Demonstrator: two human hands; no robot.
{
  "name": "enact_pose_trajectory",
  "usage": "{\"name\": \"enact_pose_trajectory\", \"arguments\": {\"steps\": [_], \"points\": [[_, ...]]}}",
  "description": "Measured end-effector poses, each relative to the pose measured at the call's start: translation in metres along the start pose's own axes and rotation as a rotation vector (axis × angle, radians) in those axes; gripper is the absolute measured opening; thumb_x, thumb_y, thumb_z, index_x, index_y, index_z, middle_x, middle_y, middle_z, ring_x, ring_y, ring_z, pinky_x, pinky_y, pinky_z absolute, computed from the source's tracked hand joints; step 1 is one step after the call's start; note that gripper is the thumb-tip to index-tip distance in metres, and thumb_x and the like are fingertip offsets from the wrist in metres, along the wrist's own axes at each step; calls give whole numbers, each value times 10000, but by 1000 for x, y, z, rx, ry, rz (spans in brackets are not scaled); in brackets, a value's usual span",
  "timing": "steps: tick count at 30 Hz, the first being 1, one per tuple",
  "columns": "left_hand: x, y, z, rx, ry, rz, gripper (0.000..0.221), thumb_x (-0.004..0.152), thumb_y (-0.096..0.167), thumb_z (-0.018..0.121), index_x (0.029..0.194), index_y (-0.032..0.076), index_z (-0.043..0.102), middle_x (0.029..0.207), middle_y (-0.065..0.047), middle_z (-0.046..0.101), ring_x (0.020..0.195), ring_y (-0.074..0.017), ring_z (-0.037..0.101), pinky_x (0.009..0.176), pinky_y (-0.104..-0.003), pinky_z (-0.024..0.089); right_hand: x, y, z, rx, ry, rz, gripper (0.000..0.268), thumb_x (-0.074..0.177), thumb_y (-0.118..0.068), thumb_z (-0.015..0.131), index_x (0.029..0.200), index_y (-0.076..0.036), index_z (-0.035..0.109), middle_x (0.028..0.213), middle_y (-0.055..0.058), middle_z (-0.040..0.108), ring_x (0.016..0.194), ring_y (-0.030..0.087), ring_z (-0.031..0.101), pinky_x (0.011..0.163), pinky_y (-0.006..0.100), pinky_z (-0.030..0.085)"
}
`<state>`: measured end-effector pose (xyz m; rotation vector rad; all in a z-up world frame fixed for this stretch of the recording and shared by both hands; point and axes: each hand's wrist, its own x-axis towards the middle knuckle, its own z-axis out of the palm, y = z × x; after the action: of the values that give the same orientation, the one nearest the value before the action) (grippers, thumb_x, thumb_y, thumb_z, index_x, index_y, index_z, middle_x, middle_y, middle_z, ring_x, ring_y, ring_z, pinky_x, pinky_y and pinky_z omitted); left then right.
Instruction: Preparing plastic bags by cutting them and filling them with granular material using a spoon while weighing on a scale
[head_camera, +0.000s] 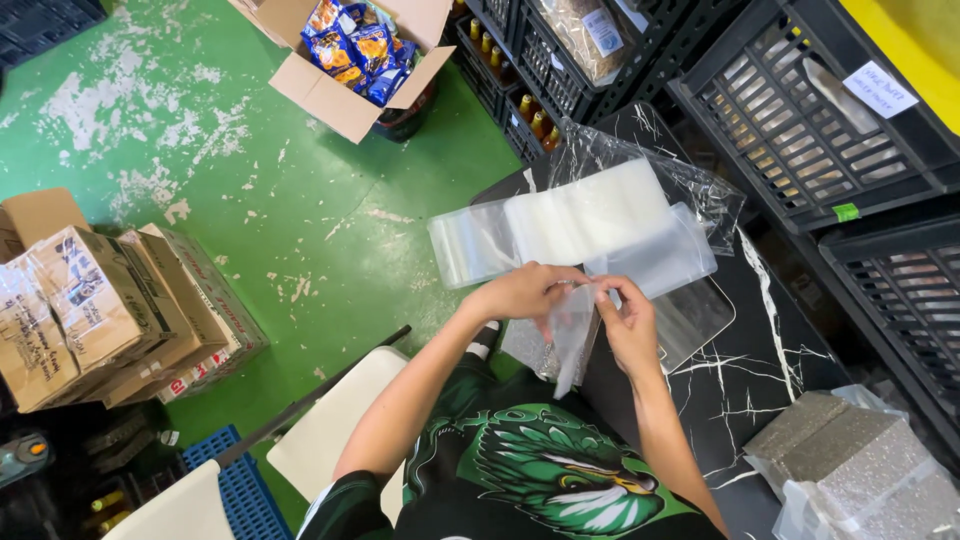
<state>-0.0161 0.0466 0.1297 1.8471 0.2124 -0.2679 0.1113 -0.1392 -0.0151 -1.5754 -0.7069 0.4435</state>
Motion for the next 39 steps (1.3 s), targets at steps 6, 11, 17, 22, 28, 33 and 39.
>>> {"name": "enact_pose_trajectory", "arguments": {"steps": [6, 11, 17, 22, 28, 33, 39], "points": [[53, -79, -3, -166, -88, 117, 359, 925, -59, 534, 1253, -1, 667, 1010, -265, 681, 693, -341, 752, 607, -375, 667, 2, -12, 5, -1, 30, 41, 105, 976, 55, 625, 977, -50, 634, 1040, 72, 687, 1098, 139, 583, 1036, 374, 452], [78, -106, 24, -194, 70, 335, 303, 842, -10, 719, 1144, -30, 696, 1181, -239, 655, 915, -380, 724, 700, -427, 663, 7, 18, 2, -2, 30, 53, 162, 965, 89, 615, 1024, -53, 663, 980, 11, 633, 1054, 95, 537, 1018, 331, 458], [79, -107, 38, -24, 199, 202, 416, 854, 216, 758, 1207, 81, 584, 1134, -169, 684, 873, -373, 722, 734, -486, 615, 13, 7, 4, 7, -17, 14, 158, 982, 81, 608, 1025, -57, 671, 971, 20, 633, 1055, 89, 524, 1031, 339, 448], [93, -118, 43, 6, 202, 164, 403, 850, 227, 730, 1197, 83, 584, 1133, -130, 672, 793, -334, 739, 709, -463, 604, 13, 4, 5, 7, -18, 5, 144, 991, 72, 615, 1034, -51, 676, 956, 17, 626, 1045, 88, 513, 1025, 343, 453], [74, -71, 34, 171, 187, 253, 317, 862, 121, 659, 1166, 47, 603, 1048, -211, 697, 924, -471, 713, 836, -548, 568, 12, 23, -4, 25, 22, 19, 173, 978, 91, 591, 1005, -74, 633, 977, -7, 611, 1029, 81, 512, 996, 321, 449], [89, -87, 43, 279, 242, 262, 289, 849, 2, 584, 1134, 12, 631, 1000, -203, 697, 935, -458, 706, 847, -518, 572, 10, 16, -1, 9, 66, 23, 229, 946, 143, 570, 1016, -61, 646, 963, 8, 622, 1025, 84, 540, 979, 323, 468], [97, -102, 55, 105, 340, 302, 116, 859, 34, 587, 952, 4, 650, 870, -199, 668, 855, -429, 691, 771, -466, 569, 9, 16, 2, 29, 101, 25, 226, 976, 128, 538, 1024, -76, 623, 943, 11, 613, 988, 73, 520, 953, 305, 470]]}}
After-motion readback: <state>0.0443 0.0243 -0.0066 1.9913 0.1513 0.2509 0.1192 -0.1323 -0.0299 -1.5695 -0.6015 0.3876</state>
